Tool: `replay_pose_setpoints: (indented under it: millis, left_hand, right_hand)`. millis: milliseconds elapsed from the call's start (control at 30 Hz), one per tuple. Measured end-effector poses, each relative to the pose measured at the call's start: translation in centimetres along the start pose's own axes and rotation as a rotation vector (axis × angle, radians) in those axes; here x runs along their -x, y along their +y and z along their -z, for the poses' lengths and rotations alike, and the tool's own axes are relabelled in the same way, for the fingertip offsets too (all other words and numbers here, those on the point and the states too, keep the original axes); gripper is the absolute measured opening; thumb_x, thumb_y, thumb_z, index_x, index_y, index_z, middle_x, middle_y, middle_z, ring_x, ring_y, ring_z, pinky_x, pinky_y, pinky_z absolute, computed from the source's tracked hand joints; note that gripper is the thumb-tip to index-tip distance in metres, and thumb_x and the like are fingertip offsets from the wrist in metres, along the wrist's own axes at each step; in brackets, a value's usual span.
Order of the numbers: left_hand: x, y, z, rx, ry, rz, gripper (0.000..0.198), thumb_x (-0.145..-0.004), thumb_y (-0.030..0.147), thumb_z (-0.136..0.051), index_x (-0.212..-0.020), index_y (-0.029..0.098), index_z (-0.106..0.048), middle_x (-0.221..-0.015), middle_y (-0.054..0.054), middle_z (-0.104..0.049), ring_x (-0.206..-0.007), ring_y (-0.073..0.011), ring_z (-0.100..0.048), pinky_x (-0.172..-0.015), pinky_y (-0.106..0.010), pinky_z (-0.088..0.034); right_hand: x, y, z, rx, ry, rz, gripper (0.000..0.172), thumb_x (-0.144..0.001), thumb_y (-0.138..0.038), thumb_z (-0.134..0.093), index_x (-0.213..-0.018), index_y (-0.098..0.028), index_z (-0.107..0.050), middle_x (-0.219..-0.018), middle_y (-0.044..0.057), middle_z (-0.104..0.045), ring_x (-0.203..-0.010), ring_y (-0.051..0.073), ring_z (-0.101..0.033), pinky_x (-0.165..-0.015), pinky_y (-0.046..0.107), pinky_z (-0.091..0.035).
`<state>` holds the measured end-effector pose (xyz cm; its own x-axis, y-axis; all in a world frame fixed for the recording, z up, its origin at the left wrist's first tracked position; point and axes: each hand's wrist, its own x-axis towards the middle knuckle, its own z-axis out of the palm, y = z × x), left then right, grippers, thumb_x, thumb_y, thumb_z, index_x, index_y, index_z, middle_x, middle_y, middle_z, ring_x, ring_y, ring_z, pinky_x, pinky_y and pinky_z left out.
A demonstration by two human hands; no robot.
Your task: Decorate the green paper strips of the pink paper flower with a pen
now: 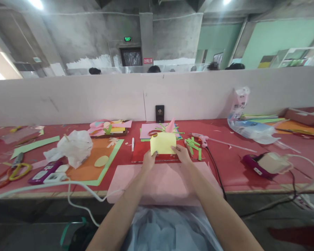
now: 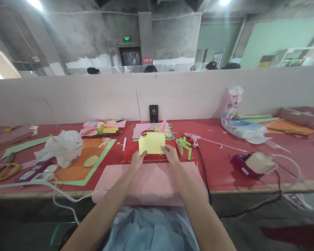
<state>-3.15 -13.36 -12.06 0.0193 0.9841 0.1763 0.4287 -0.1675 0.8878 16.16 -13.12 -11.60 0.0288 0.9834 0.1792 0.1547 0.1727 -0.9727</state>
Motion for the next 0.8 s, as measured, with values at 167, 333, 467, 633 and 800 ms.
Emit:
replay_pose_setpoints:
  millis: [167,333,467,633,800]
  left_hand:
    - [0.22,0.30,0.23,0.020,0.008,0.024,0.027,-0.087,0.031,-0.053,-0.108,0.014,-0.054,-0.107,-0.007,-0.057,-0.091,-0.0187,-0.058,-0.078,-0.039,-0.049]
    - [0.38,0.57,0.41,0.047,0.021,0.044,0.026,-0.087,0.031,-0.053,-0.107,0.014,-0.055,-0.108,-0.007,-0.057,-0.093,-0.0191,-0.058,-0.079,-0.039,-0.049]
    - [0.38,0.60,0.49,0.055,0.029,0.050,0.027,-0.087,0.031,-0.053,-0.107,0.014,-0.055,-0.108,-0.007,-0.057,-0.093,-0.0193,-0.058,-0.079,-0.040,-0.049]
    - [0.35,0.68,0.51,0.058,0.044,0.054,0.027,-0.087,0.032,-0.053,-0.107,0.014,-0.055,-0.107,-0.007,-0.057,-0.092,-0.0191,-0.058,-0.078,-0.039,-0.049]
    - [0.42,0.90,0.51,0.076,0.082,0.060,0.027,-0.087,0.033,-0.052,-0.106,0.014,-0.055,-0.105,-0.007,-0.058,-0.091,-0.0191,-0.058,-0.078,-0.039,-0.049]
  right_hand:
    - [0.76,-0.61,-0.12,0.005,0.011,0.008,0.032,-0.087,-0.032,-0.052,-0.113,-0.015,-0.053,-0.114,0.007,-0.055,-0.096,0.021,-0.057,-0.080,0.040,-0.049]
    - [0.59,-0.58,-0.02,0.023,0.001,0.016,0.033,-0.086,-0.034,-0.053,-0.112,-0.014,-0.054,-0.113,0.006,-0.055,-0.096,0.022,-0.057,-0.080,0.040,-0.049]
    - [0.18,-0.22,0.05,0.038,-0.001,0.030,0.033,-0.086,-0.033,-0.053,-0.113,-0.015,-0.053,-0.114,0.006,-0.055,-0.097,0.022,-0.057,-0.080,0.040,-0.049]
    - [-0.09,0.24,0.00,0.049,0.014,0.057,0.032,-0.082,-0.042,-0.056,-0.092,-0.012,-0.060,-0.090,0.003,-0.061,-0.078,0.018,-0.059,-0.067,0.031,-0.049]
    - [-0.06,0.07,-0.08,0.033,0.052,0.084,0.046,-0.064,-0.060,-0.061,-0.061,-0.015,-0.055,-0.057,-0.003,-0.053,-0.057,0.013,-0.049,-0.049,0.023,-0.037]
